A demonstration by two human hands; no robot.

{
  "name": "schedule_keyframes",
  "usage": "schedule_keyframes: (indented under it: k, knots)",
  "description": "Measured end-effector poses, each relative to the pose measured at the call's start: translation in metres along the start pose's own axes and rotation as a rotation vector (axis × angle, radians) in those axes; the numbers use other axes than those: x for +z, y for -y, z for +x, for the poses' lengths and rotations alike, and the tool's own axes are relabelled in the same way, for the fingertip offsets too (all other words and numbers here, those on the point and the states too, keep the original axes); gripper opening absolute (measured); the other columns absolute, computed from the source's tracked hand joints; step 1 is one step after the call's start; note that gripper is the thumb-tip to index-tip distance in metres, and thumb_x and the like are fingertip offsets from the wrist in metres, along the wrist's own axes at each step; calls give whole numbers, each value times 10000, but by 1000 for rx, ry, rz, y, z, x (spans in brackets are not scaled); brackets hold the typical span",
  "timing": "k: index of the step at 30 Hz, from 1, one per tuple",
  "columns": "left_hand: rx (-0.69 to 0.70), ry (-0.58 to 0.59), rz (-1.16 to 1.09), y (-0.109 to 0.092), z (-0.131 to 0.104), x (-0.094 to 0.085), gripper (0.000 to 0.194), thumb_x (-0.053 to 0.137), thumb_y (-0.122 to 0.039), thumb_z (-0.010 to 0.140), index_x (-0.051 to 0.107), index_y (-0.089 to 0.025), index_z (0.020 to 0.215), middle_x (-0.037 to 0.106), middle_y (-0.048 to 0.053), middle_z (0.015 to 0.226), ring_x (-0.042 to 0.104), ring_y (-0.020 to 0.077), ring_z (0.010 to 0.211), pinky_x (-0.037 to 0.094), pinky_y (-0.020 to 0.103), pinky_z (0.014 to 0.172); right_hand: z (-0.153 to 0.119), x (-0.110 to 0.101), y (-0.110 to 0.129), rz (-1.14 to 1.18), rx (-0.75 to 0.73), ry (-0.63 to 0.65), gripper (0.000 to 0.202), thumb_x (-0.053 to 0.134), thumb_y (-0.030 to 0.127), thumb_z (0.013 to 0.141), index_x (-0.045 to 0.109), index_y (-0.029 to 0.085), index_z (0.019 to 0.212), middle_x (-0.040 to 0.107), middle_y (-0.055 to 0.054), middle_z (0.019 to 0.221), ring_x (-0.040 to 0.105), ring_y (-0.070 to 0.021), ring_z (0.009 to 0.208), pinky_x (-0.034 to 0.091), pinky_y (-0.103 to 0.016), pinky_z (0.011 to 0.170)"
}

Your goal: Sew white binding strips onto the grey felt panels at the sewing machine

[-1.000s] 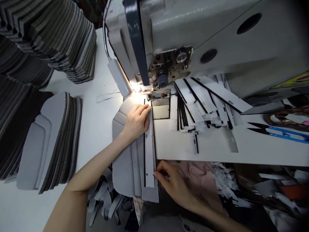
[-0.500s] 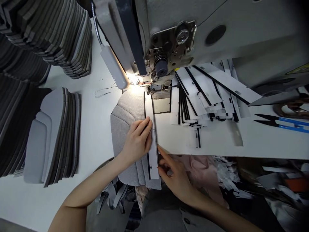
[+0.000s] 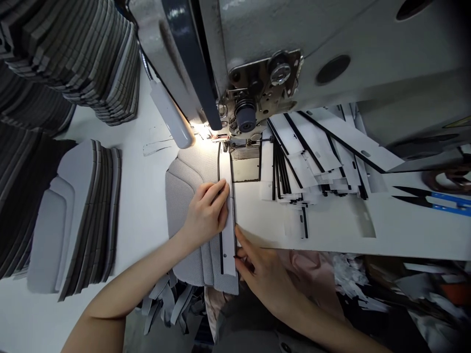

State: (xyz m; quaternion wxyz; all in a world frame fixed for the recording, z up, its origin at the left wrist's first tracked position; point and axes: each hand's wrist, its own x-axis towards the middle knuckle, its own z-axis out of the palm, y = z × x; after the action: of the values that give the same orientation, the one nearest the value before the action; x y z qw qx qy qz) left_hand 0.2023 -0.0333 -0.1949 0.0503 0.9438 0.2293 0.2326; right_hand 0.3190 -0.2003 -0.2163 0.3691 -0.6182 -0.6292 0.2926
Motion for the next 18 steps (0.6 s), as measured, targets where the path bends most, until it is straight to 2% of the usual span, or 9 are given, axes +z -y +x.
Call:
schedule_keyframes:
  k: [6, 13, 18]
  knots:
    - [-2, -2, -13, 9, 8, 3, 434, 502, -93, 916, 547, -155, 1343, 637, 161, 1276, 577, 268, 1078, 564, 462, 901, 14, -7, 6, -19, 55, 100, 600, 487, 81, 899, 386, 13, 1487, 680, -34, 688, 594, -169, 520, 470, -279, 476]
    - [-15, -1, -43, 19, 18, 4, 421, 474, -96, 926, 564, -170, 1331, 650, 155, 1261, 582, 266, 1069, 555, 475, 905, 22, -9, 9, 35, 164, 197, 710, 584, 82, 844, 358, 27, 1515, 686, -21, 703, 587, -151, 523, 496, -277, 517]
    - [-12, -15, -32, 24, 23, 7, 381, 485, -89, 925, 595, -153, 1283, 668, 144, 1245, 583, 257, 1043, 557, 460, 908, 29, -13, 10, 18, 177, 196, 705, 613, 66, 836, 383, 23, 1501, 697, -35, 719, 590, -157, 530, 505, -289, 535]
